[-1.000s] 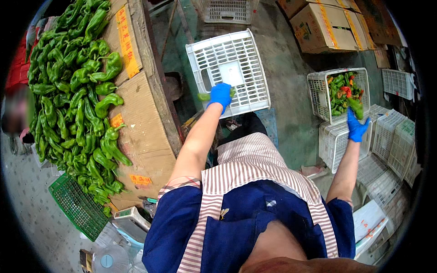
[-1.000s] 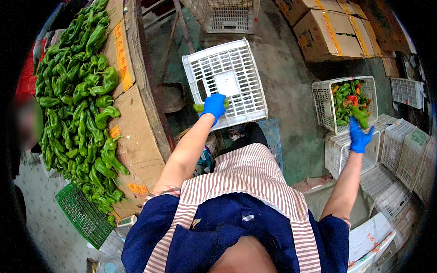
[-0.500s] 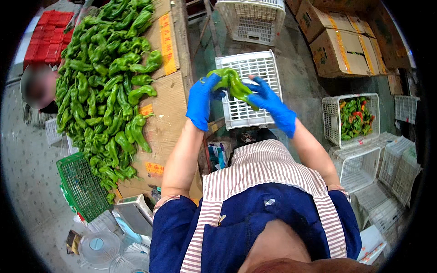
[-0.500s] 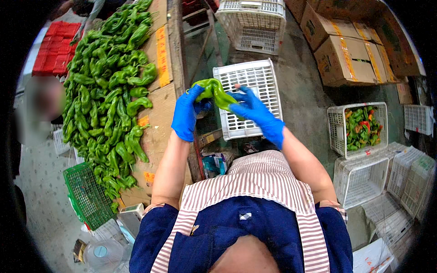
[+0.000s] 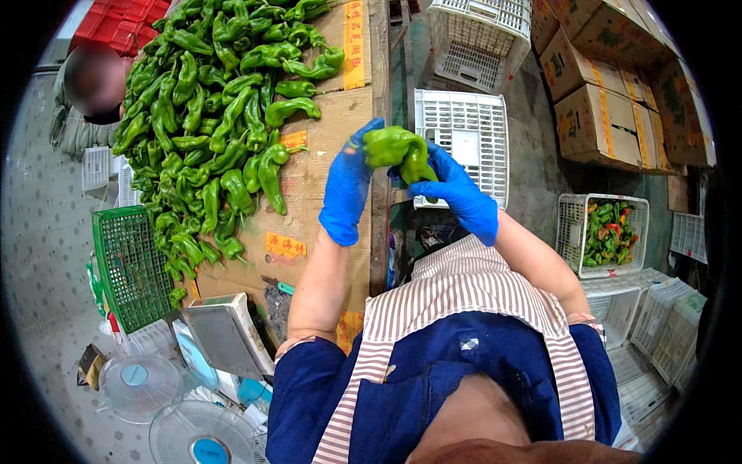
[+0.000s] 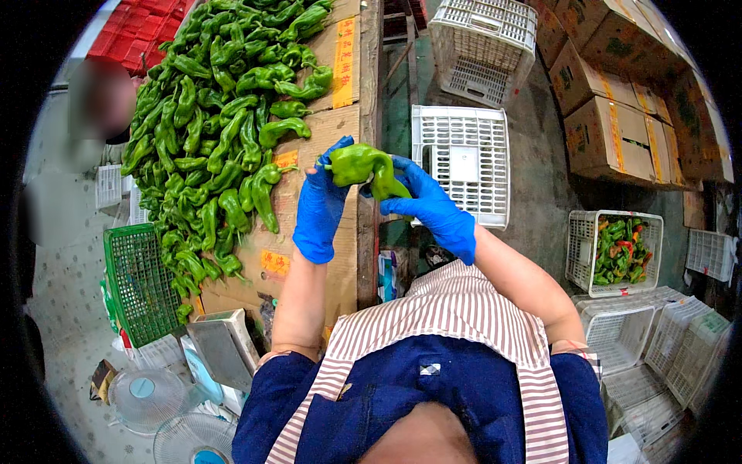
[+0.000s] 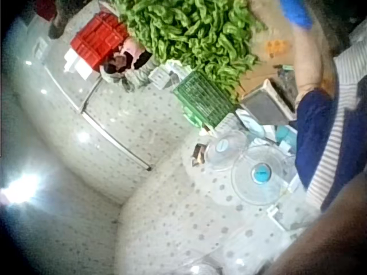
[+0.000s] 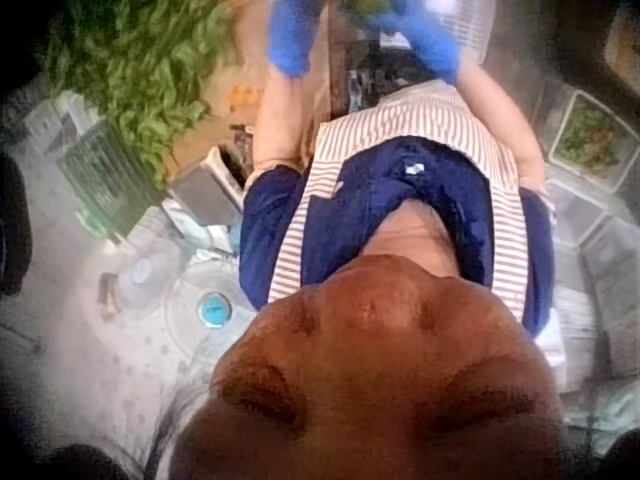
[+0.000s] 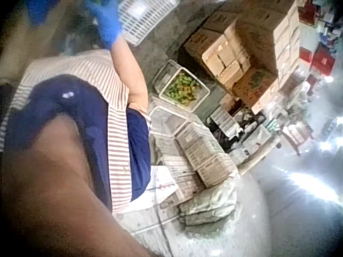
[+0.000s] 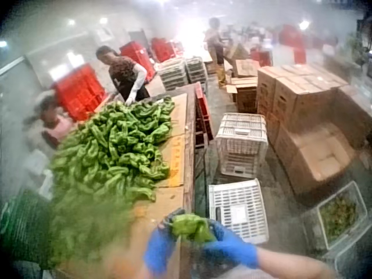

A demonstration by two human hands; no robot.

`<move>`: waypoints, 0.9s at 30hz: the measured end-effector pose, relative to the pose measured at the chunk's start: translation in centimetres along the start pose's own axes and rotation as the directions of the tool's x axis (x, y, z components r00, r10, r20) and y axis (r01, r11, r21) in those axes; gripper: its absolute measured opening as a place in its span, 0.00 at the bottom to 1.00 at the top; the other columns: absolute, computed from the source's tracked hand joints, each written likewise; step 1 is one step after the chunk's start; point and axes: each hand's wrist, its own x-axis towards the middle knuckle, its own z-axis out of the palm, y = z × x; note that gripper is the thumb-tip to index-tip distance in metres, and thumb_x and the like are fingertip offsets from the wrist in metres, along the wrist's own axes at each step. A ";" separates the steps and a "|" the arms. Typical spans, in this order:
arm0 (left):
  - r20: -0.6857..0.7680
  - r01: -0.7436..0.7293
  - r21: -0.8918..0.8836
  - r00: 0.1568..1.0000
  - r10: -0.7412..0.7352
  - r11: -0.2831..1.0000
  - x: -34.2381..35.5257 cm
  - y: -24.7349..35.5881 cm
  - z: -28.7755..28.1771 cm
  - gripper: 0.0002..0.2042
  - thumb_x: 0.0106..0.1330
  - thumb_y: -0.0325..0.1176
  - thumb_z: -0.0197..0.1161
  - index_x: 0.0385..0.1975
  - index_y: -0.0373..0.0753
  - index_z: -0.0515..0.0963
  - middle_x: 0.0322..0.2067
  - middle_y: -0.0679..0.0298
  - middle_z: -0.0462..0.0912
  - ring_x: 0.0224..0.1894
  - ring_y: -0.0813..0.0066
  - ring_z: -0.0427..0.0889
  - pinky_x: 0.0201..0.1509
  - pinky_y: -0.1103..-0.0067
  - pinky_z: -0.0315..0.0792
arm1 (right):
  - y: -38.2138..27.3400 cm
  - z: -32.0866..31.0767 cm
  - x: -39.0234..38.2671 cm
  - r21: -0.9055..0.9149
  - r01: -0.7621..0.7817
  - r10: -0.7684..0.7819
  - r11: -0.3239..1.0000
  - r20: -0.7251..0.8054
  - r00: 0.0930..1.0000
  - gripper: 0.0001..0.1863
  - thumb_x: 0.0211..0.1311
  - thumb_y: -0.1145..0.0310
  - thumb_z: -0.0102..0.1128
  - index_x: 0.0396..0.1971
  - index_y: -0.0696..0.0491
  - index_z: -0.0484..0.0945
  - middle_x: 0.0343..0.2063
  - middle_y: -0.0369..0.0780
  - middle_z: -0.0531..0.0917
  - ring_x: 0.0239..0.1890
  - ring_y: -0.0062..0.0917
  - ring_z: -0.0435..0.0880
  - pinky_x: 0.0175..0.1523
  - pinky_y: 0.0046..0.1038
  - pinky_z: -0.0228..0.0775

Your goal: The person sorts green peppers from a cardboard box onto a wooden table, then picks them up individually to inspect them before placing them into a white plastic basket. The person wears blue gloves and a striped apron while performing the task in a commercial setting.

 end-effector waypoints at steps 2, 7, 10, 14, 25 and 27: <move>-0.035 -0.027 0.141 0.999 0.033 0.990 -0.7 -0.2 0.0 0.31 0.60 0.43 0.59 0.59 0.33 0.58 0.51 0.59 0.70 0.53 0.72 0.68 0.58 0.77 0.62 | 0.4 0.6 0.4 -0.126 -0.018 0.006 0.992 -0.099 0.995 0.35 0.50 0.79 0.59 0.59 0.53 0.55 0.52 0.41 0.70 0.53 0.26 0.71 0.57 0.25 0.64; -0.216 -0.025 0.378 0.970 0.114 0.925 -0.4 0.1 -0.5 0.24 0.51 0.24 0.63 0.50 0.33 0.67 0.42 0.62 0.75 0.44 0.75 0.74 0.50 0.80 0.69 | 2.4 -0.1 3.1 -0.199 0.147 -0.150 0.969 -0.001 0.989 0.37 0.49 0.79 0.62 0.60 0.51 0.56 0.51 0.38 0.69 0.54 0.23 0.67 0.58 0.24 0.61; -0.331 -0.123 0.386 0.907 0.262 0.914 3.1 1.6 -3.2 0.17 0.53 0.23 0.61 0.45 0.33 0.72 0.38 0.64 0.77 0.39 0.77 0.75 0.45 0.80 0.70 | 2.8 -3.6 4.8 -0.493 0.308 -0.247 0.814 0.185 0.951 0.38 0.51 0.72 0.63 0.61 0.51 0.54 0.51 0.40 0.70 0.52 0.25 0.69 0.58 0.27 0.60; -0.288 -0.082 0.939 0.344 0.894 0.334 10.4 3.0 -9.4 0.27 0.53 0.25 0.64 0.54 0.31 0.63 0.52 0.54 0.67 0.51 0.65 0.69 0.56 0.73 0.64 | 0.4 -13.5 9.4 -0.649 0.202 -0.254 0.733 0.014 0.967 0.37 0.51 0.68 0.64 0.60 0.50 0.55 0.50 0.40 0.71 0.51 0.27 0.69 0.58 0.28 0.60; -0.297 0.552 0.792 0.721 0.626 -0.260 17.9 -8.0 -13.0 0.36 0.50 0.39 0.64 0.60 0.36 0.57 0.61 0.48 0.54 0.62 0.49 0.54 0.65 0.65 0.50 | -8.7 -56.0 35.1 -0.977 -0.212 -0.443 -0.013 -0.185 0.877 0.35 0.49 0.52 0.61 0.54 0.57 0.65 0.53 0.50 0.68 0.56 0.40 0.66 0.61 0.35 0.57; -0.305 0.561 0.779 0.729 0.613 -0.279 17.9 -7.7 -13.1 0.37 0.50 0.38 0.64 0.60 0.36 0.56 0.61 0.48 0.54 0.62 0.50 0.54 0.65 0.65 0.49 | -8.4 -60.4 39.4 -0.939 -0.299 -0.366 -0.172 -0.221 0.904 0.39 0.45 0.52 0.64 0.55 0.58 0.63 0.55 0.52 0.66 0.57 0.42 0.65 0.62 0.35 0.55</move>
